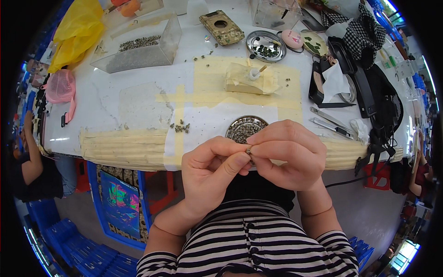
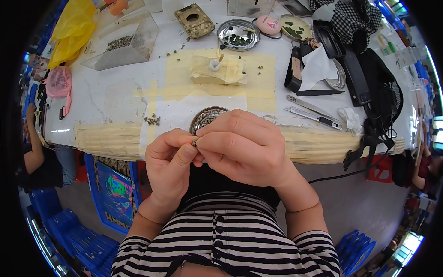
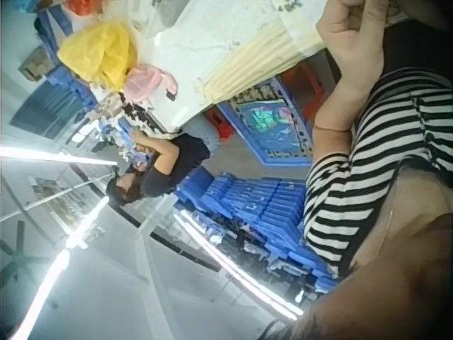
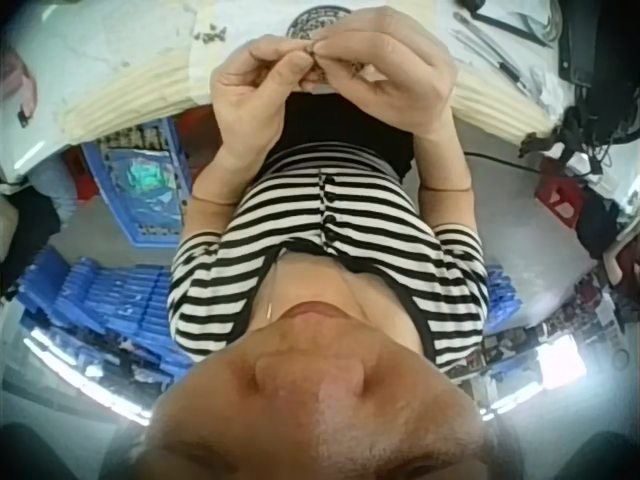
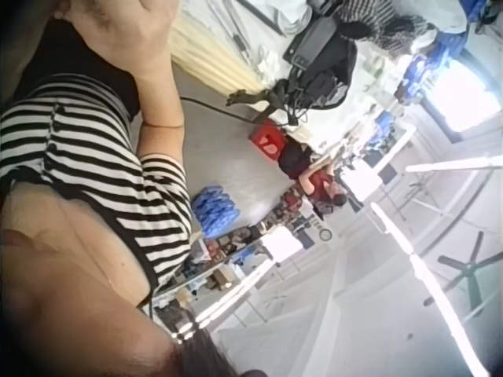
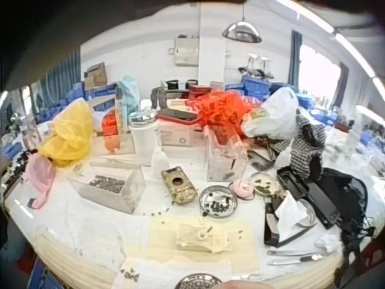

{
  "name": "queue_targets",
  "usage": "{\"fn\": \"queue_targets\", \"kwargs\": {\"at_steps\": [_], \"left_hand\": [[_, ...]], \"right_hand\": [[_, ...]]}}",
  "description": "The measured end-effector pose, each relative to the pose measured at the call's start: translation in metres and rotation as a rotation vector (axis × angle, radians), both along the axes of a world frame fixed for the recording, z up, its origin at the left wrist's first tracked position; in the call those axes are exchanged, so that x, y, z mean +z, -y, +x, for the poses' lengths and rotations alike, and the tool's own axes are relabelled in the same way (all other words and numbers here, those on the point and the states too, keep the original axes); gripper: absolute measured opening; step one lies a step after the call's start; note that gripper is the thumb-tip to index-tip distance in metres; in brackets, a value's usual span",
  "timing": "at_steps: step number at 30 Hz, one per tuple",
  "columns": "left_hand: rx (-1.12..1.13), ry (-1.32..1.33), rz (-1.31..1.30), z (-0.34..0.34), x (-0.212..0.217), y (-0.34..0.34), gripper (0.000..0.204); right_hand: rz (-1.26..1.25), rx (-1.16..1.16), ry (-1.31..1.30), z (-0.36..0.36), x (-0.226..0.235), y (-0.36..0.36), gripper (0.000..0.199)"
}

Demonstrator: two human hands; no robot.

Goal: Assembling small decorative components onto a circular base at a factory workbench.

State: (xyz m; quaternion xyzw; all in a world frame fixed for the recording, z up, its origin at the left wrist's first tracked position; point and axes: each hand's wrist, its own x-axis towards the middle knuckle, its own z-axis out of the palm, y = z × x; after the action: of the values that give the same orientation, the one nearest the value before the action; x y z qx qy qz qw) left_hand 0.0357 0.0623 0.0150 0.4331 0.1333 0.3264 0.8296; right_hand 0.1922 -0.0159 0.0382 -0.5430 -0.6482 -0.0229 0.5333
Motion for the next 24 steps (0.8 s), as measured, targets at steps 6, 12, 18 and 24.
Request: {"fn": "queue_targets", "kwargs": {"at_steps": [6, 12, 18, 24], "left_hand": [[0.056, -0.050, 0.290, -0.0038, 0.0005, -0.0042, 0.015], [0.052, -0.048, 0.314, -0.0044, -0.0008, -0.0056, 0.014], [0.024, -0.035, 0.167, -0.0055, -0.0010, -0.0005, 0.012], [0.003, -0.019, 0.094, -0.0056, 0.0012, 0.0010, 0.013]], "right_hand": [[-0.037, 0.043, -0.077, 0.0003, -0.0003, 0.0001, 0.022], [-0.022, 0.069, -0.002, 0.0021, -0.0011, 0.0014, 0.023], [0.024, 0.101, 0.062, 0.0049, 0.0009, 0.0001, 0.024], [0.039, 0.077, 0.098, 0.0024, 0.0041, 0.0013, 0.025]]}}
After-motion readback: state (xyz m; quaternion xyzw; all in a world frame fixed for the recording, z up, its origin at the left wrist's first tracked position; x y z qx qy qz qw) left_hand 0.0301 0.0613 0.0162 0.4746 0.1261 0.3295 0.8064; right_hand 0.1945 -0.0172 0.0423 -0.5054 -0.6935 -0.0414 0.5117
